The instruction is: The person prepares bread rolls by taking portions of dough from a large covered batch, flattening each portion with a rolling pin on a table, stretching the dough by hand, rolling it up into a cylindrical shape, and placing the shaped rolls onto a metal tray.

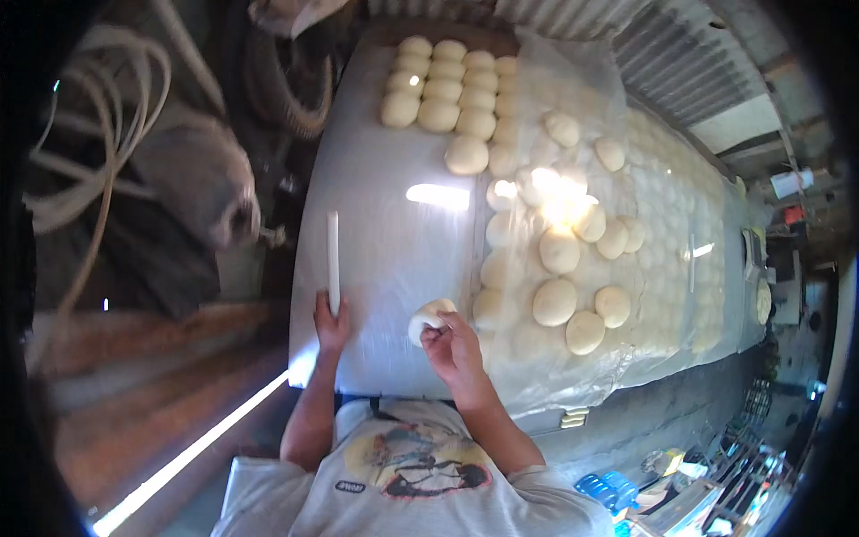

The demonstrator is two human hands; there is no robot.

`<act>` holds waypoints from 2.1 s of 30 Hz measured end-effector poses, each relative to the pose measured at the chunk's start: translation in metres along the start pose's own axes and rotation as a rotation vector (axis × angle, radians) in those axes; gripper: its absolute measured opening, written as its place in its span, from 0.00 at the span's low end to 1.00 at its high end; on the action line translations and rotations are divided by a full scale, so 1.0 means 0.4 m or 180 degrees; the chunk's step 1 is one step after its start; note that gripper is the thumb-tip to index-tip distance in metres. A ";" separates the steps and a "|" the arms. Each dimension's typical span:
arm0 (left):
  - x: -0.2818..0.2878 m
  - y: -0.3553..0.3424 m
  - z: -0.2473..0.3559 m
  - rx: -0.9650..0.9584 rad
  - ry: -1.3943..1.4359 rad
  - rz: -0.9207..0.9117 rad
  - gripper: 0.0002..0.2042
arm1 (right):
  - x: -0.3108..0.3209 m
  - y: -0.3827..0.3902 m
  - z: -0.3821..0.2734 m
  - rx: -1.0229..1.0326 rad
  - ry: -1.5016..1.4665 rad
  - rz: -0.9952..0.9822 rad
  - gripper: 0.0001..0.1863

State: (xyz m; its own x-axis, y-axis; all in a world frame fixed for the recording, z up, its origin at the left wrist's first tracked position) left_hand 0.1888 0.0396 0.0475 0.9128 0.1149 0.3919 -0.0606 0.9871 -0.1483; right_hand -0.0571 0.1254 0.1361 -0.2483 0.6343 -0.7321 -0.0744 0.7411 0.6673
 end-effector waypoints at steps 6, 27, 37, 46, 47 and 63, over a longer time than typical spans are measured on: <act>0.108 0.021 0.115 0.0036 -0.0432 -0.0017 0.12 | 0.041 -0.025 0.147 -0.0274 0.0018 -0.0576 0.12; -0.143 -0.440 0.039 -0.1469 -0.2656 -0.0797 0.30 | -0.231 -0.525 -0.129 0.4037 0.7010 0.1256 0.31; -0.189 -0.597 0.027 -0.1826 -0.2926 -0.0568 0.23 | -0.304 -0.704 -0.168 0.4253 0.7253 0.1312 0.32; -0.151 -0.522 0.050 -0.0830 -0.2688 -0.1608 0.18 | -0.299 -0.635 -0.147 0.4034 0.7662 0.1081 0.37; -0.119 -0.462 0.067 -0.1266 -0.2534 -0.1166 0.19 | -0.255 -0.594 -0.121 0.3392 0.8018 0.0937 0.40; -0.002 0.074 0.115 -0.1126 -0.2572 -0.1605 0.38 | 0.033 -0.156 0.045 0.2400 0.8333 0.0186 0.39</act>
State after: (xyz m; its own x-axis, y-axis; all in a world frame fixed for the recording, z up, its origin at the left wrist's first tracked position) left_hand 0.1677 0.0738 0.0847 0.2447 -0.1355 0.9601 0.4987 0.8668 -0.0048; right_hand -0.0383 0.0917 0.0823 -0.2125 -0.1866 0.9592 -0.0414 0.9824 0.1820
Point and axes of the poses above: each hand's wrist, its own y-axis away from the middle knuckle, its own x-axis out of the back of the hand, z = x × y, the point moved 4 cm from there along -y, towards the middle knuckle, and after that the axes turned 5 degrees about -x, right-handed, at the moved point
